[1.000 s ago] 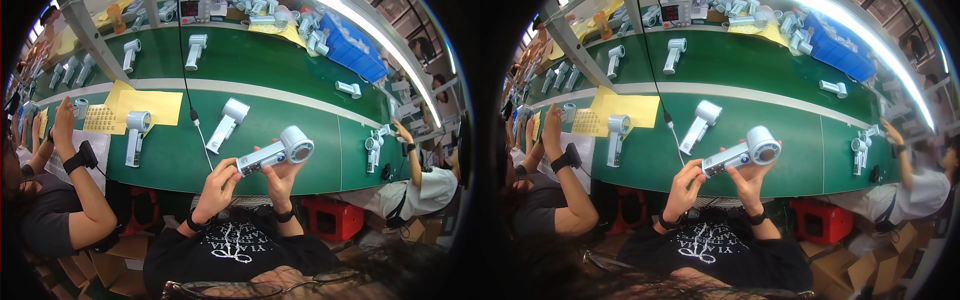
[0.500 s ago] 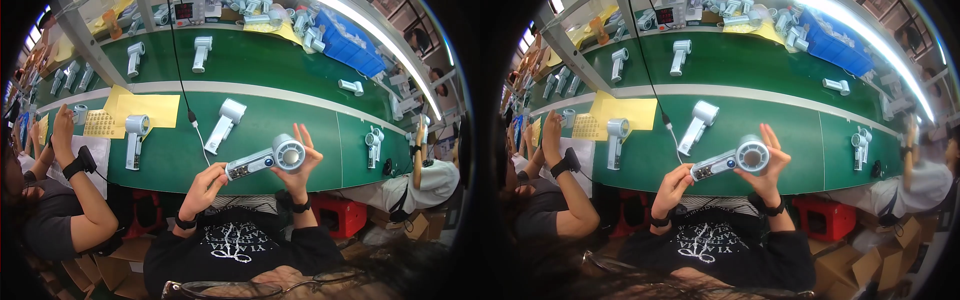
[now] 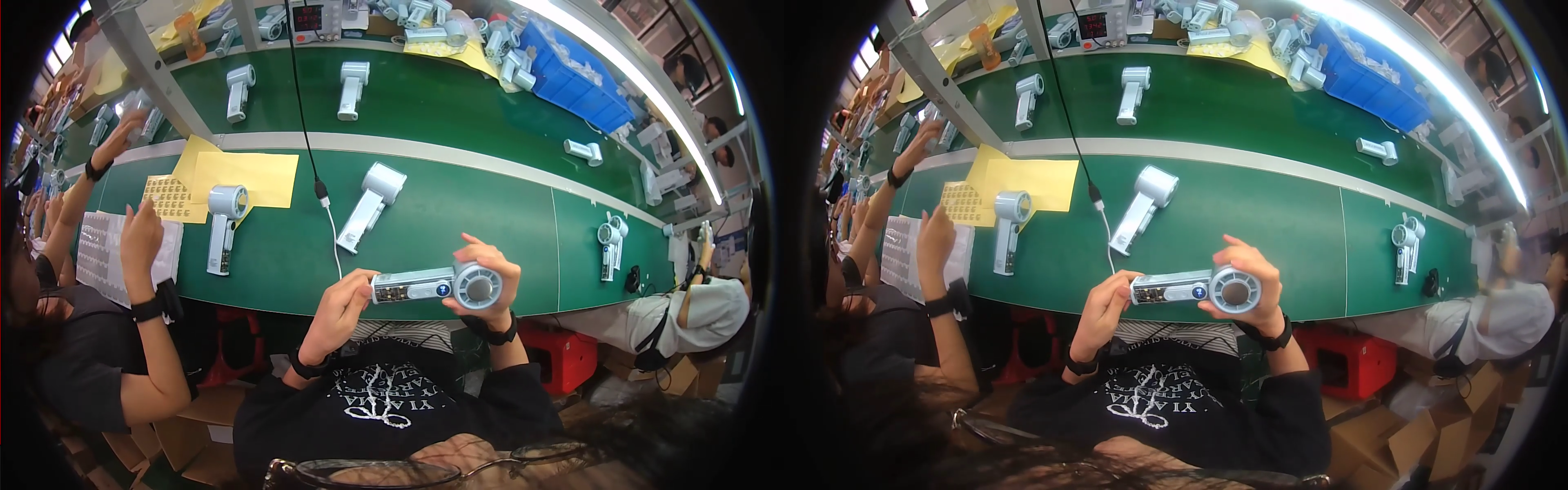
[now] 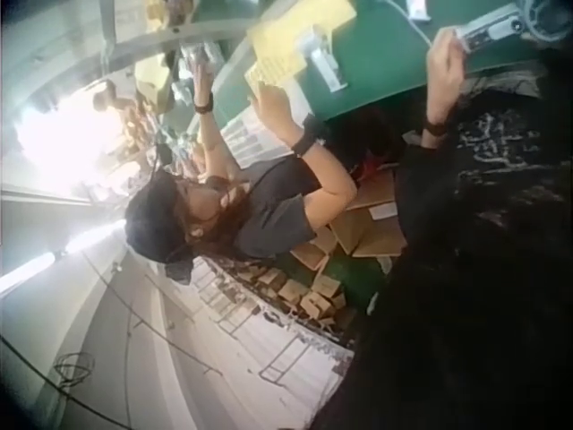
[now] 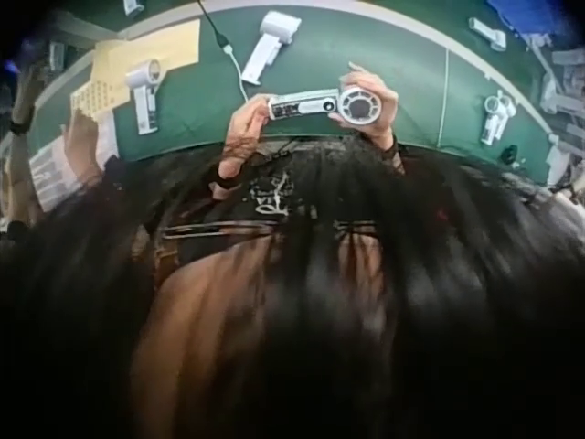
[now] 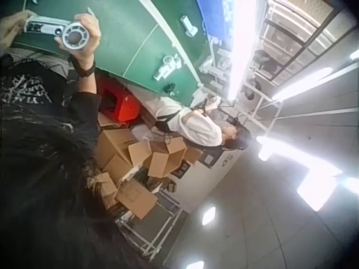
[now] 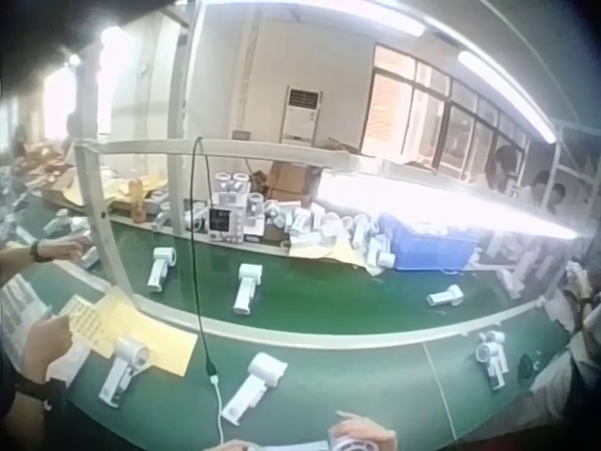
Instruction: Inspecting and organizing handheld portable fans on a factory production line.
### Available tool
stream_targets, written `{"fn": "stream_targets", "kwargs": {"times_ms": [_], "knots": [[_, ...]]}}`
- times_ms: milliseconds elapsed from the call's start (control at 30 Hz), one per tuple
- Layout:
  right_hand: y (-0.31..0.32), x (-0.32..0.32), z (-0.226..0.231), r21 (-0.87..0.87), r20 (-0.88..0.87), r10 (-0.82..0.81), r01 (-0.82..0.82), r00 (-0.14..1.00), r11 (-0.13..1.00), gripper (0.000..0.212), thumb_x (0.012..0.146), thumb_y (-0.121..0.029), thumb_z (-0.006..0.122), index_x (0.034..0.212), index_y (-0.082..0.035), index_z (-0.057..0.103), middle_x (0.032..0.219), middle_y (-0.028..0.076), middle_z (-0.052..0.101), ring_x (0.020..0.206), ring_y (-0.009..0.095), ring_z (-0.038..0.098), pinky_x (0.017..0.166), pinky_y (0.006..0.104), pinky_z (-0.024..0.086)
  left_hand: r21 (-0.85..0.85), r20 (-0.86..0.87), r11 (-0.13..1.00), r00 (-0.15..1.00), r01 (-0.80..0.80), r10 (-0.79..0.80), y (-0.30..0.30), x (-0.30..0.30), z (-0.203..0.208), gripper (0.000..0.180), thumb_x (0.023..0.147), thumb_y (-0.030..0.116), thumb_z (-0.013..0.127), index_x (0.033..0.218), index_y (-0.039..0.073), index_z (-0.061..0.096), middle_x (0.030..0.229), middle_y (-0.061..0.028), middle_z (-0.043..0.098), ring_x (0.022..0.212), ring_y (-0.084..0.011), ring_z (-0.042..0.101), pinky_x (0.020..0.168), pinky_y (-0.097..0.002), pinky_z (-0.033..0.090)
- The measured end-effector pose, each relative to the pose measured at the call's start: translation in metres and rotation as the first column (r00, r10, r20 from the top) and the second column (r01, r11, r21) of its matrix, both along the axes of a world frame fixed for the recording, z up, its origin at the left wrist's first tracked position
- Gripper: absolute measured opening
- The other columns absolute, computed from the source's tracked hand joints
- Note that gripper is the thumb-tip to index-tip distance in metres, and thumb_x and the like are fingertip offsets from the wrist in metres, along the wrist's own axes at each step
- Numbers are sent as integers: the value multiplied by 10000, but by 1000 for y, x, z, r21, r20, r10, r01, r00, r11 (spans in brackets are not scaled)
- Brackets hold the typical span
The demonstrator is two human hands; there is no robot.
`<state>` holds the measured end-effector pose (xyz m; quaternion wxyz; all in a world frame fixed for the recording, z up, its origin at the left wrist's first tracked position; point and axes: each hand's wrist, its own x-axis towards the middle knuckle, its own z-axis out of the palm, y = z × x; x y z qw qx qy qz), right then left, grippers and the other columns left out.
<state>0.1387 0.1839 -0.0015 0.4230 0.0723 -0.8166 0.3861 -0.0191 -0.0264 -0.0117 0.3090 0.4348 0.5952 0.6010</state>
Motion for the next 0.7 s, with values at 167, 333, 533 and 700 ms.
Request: {"fn": "stream_targets", "kwargs": {"times_ms": [167,333,533,700], "knots": [[12,50,31,-640,-415,-332,-13,847,768,794,755,-367,786,1343,-98,325,1032,177,587,837,292,615,814,512,534,-13,-10,924,924,-381,381,-19,-19,6,283,1010,108,420,863,-88,561,1028,-92,548,669,-117,485,584,-259,398],[38,64,61,-575,-663,297,-721,687,386,836,800,-322,740,1438,-124,237,1015,160,549,800,260,567,704,399,490,65,-137,937,927,-345,350,-15,-17,6,283,1007,101,426,850,-96,555,1052,-88,539,665,-110,468,576,-243,385],[38,70,70,-363,-354,-13,-125,935,923,897,803,-315,729,1481,-124,172,1021,161,531,752,226,530,642,339,432,97,-154,913,900,-397,408,-6,-15,3,275,1007,97,426,861,-99,554,1044,-87,538,660,-108,455,568,-240,373],[32,35,59,-701,-360,-47,-237,932,673,890,817,-362,700,1482,-103,168,935,122,494,722,206,497,649,342,427,58,-109,928,922,-368,372,0,-15,-1,341,1029,149,381,881,-84,582,1029,-60,542,646,-63,425,568,-208,342]]}}
